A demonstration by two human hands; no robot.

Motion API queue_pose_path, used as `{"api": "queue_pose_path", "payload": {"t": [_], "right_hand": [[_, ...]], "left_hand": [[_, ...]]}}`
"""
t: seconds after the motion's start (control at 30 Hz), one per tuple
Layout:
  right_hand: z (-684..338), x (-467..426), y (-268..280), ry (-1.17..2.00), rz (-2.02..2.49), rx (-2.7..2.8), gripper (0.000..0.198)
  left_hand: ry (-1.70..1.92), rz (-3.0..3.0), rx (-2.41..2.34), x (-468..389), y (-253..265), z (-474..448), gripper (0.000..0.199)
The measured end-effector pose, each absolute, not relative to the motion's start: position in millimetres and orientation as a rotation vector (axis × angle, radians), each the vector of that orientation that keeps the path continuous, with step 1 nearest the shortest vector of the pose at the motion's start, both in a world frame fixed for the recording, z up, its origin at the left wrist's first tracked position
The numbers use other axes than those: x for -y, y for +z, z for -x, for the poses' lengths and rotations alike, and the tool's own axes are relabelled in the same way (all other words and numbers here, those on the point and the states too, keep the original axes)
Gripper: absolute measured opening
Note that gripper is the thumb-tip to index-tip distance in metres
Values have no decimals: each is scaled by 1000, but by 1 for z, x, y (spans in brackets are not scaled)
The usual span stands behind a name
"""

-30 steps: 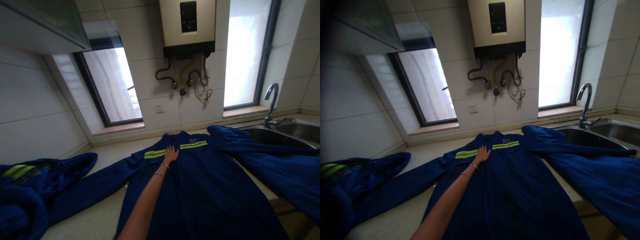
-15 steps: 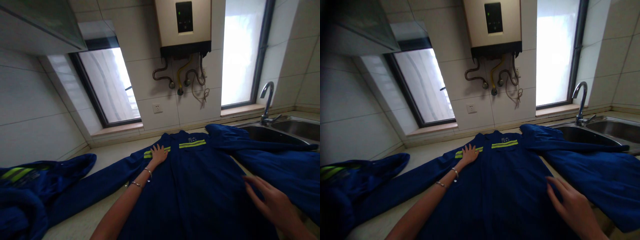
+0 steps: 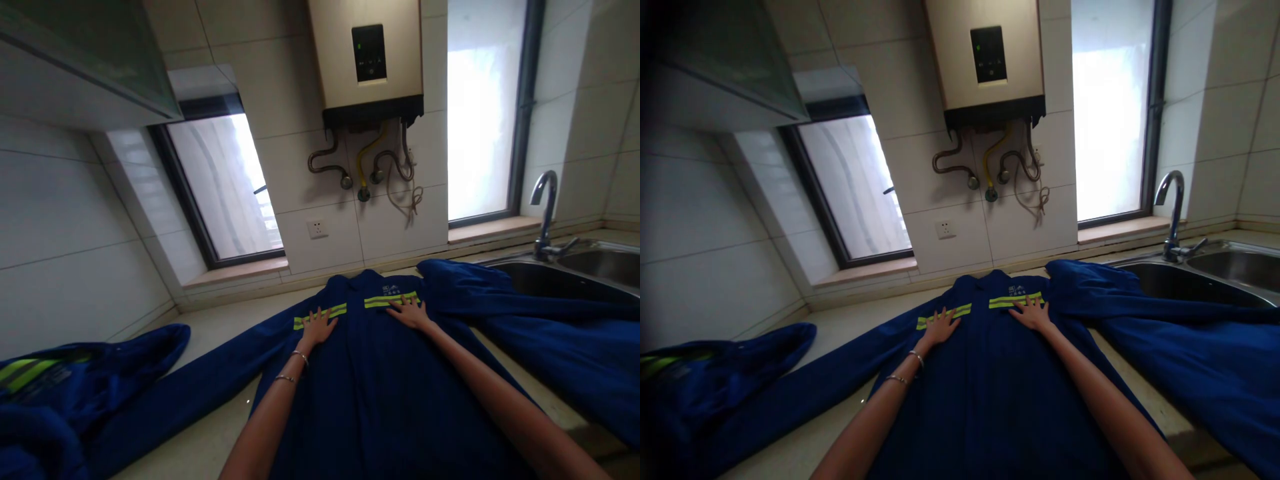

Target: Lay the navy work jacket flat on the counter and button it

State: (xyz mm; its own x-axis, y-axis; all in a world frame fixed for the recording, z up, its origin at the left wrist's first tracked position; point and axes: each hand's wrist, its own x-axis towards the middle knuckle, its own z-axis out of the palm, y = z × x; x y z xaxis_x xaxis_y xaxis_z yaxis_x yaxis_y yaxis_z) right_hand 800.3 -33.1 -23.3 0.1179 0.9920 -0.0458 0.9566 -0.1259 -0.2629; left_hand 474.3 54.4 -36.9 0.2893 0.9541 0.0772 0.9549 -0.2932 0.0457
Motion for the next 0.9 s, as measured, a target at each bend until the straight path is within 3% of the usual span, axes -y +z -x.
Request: {"api": "queue_pose_path", "payload": {"t": [0.27,0.4,0.5,0.67,0.8,0.9], "right_hand": [[-807,14,-13,239,2212,2030,68],[-807,19,11,267,2226,2072,65],[-792,38,38,229,2225,2088,61],[-726,144,59,56,2013,2151,35],[-672,267,26,165,1610,2395,21],[-653,324,-8,192,1530,2464,31]], "left_hand": [[-136,2484,1739,-69,-30,-488,63],[-163,2490,1585,-48,-26,-491,55],[-81,2534,1617,-29,-26,-484,60],[80,2659,1703,-2,-32,-464,72],[-43,2641,1681,12,-39,-457,68],[-93,2623,1689,19,-39,-458,66]]}}
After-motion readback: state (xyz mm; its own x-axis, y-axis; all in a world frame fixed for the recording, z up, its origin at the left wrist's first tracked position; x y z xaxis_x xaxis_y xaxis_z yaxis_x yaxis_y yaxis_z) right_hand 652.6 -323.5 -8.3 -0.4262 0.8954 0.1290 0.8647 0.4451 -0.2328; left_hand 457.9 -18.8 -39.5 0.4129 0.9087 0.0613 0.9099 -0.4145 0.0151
